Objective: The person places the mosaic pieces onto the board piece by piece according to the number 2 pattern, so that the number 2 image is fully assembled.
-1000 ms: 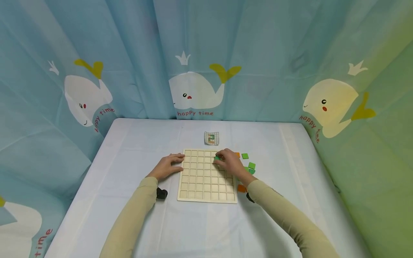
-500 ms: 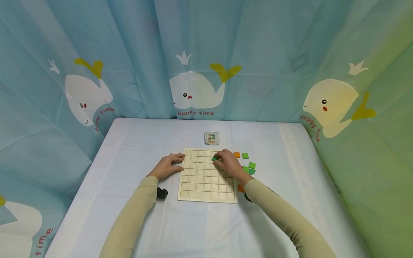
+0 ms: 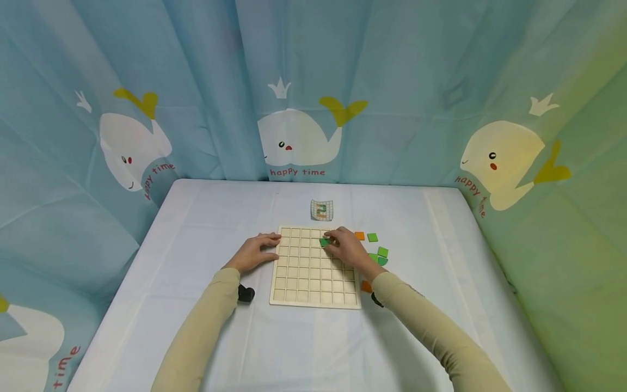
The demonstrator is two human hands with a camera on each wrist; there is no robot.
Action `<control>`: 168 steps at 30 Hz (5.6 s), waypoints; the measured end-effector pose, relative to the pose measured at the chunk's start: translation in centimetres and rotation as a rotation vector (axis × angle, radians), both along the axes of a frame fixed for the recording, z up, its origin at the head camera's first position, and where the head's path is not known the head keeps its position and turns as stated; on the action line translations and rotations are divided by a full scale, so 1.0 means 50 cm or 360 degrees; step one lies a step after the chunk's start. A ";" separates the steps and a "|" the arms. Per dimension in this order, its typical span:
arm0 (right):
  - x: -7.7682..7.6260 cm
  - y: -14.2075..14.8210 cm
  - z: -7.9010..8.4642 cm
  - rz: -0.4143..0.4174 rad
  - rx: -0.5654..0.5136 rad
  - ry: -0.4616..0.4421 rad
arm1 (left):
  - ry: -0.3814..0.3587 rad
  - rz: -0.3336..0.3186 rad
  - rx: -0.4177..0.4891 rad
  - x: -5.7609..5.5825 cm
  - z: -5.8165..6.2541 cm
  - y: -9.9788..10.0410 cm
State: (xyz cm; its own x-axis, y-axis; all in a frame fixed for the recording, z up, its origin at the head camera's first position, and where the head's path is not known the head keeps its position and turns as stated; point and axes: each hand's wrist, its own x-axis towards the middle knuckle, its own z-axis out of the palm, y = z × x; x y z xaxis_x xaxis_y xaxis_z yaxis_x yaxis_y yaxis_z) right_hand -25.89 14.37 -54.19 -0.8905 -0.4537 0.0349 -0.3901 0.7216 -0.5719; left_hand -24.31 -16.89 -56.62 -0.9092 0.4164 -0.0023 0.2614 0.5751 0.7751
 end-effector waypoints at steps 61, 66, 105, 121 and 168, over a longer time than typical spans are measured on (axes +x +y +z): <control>0.001 0.221 0.038 -0.0622 -0.0229 0.0102 | 0.0002 -0.0001 -0.0011 0.000 0.000 0.000; 0.011 0.264 0.026 -0.0649 -0.0167 0.0041 | 0.0024 -0.0012 -0.0024 -0.001 -0.002 -0.001; -0.024 0.247 -0.021 -0.0383 -0.0011 0.0018 | 0.0020 -0.0010 -0.0007 -0.002 -0.002 0.000; -0.034 0.210 -0.004 -0.0440 -0.0071 -0.0100 | 0.0044 -0.0036 -0.0014 -0.002 -0.001 -0.002; -0.026 -0.034 -0.017 0.0138 0.0012 0.0042 | 0.0015 -0.0011 -0.0007 -0.003 -0.002 0.000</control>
State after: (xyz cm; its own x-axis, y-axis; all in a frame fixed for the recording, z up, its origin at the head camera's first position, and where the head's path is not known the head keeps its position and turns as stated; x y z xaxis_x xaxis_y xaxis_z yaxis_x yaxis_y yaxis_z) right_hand -27.18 12.68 -55.02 -0.8466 -0.5295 0.0542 -0.4662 0.6886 -0.5554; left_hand -24.46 -16.90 -56.72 -0.9064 0.4224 0.0045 0.2726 0.5767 0.7701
